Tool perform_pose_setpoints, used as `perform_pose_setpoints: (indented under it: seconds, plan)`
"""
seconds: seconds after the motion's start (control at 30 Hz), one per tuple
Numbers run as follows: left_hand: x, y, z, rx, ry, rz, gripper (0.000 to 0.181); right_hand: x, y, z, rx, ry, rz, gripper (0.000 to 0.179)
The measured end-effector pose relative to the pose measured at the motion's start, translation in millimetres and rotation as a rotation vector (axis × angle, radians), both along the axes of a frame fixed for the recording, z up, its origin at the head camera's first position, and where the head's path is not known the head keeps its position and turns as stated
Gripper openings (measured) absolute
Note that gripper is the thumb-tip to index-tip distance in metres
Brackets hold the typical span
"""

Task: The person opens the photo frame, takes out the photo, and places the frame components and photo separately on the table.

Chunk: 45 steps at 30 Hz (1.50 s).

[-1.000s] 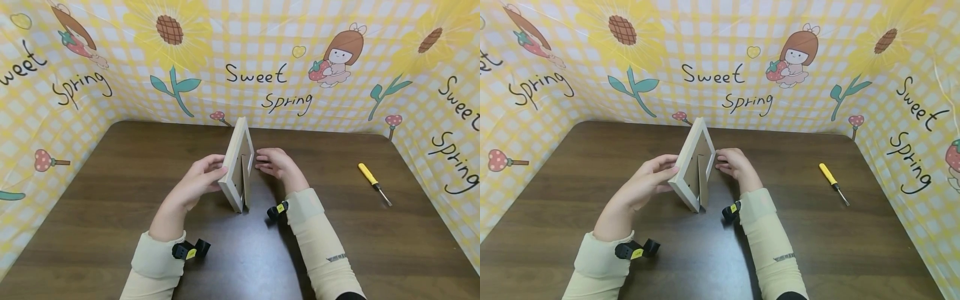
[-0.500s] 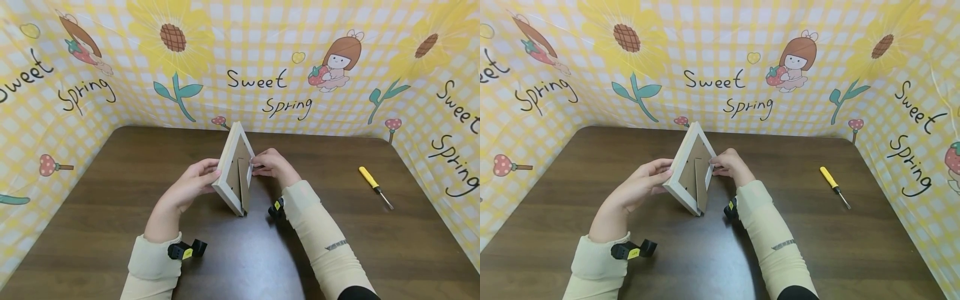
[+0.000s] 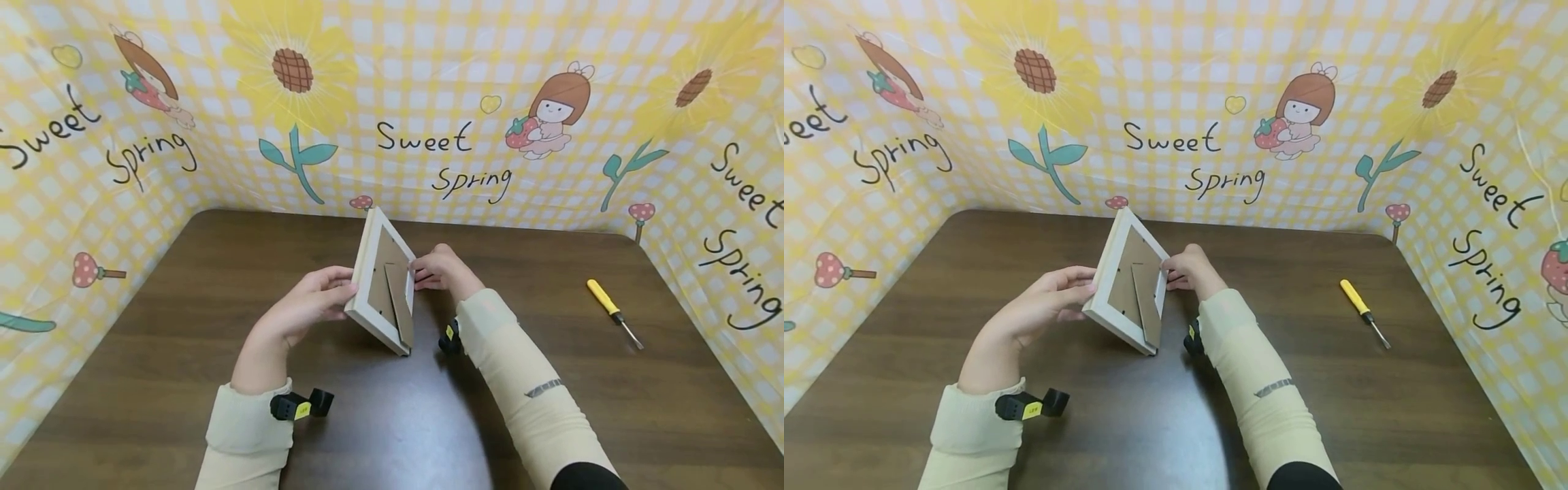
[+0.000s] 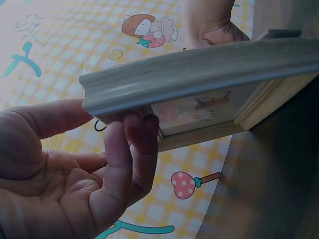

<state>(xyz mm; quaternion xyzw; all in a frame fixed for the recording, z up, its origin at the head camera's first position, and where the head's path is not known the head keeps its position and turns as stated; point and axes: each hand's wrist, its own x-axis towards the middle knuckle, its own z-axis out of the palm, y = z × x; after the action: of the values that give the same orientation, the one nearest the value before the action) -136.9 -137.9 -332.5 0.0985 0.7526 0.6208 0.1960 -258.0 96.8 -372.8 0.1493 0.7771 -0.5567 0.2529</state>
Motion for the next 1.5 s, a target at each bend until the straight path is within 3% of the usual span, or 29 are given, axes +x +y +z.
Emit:
perform_pose_setpoints:
  seconds: [0.47,0.67,0.87,1.1,1.27,1.5]
  plan:
    - [-1.3,-7.8,-0.5,-0.045,-0.039,0.060,0.045,-0.8,-5,-1.8,0.045,-0.020,0.009,0.064]
    - [-5.3,-14.1,-5.6,-0.071,-0.060,0.046,0.044,0.8,-4,-2.2,0.042,-0.010,-0.009,0.068]
    - [-8.0,-21.0,-11.0,-0.132,-0.072,0.053,0.044,1.1,-3,-2.0,0.064,-0.011,-0.014,0.064]
    - [-10.6,-24.9,-16.6,-0.127,-0.093,0.045,0.051,1.1,-2,-4.4,0.069,0.007,-0.010,0.052]
    - [-12.8,-25.6,-19.8,-0.193,-0.077,0.059,0.054,0.8,-2,-4.6,0.084,0.026,0.000,0.046]
    - [-12.1,-23.8,-25.1,-0.264,-0.053,0.061,0.049,3.3,-5,-6.0,0.180,0.095,0.015,0.046]
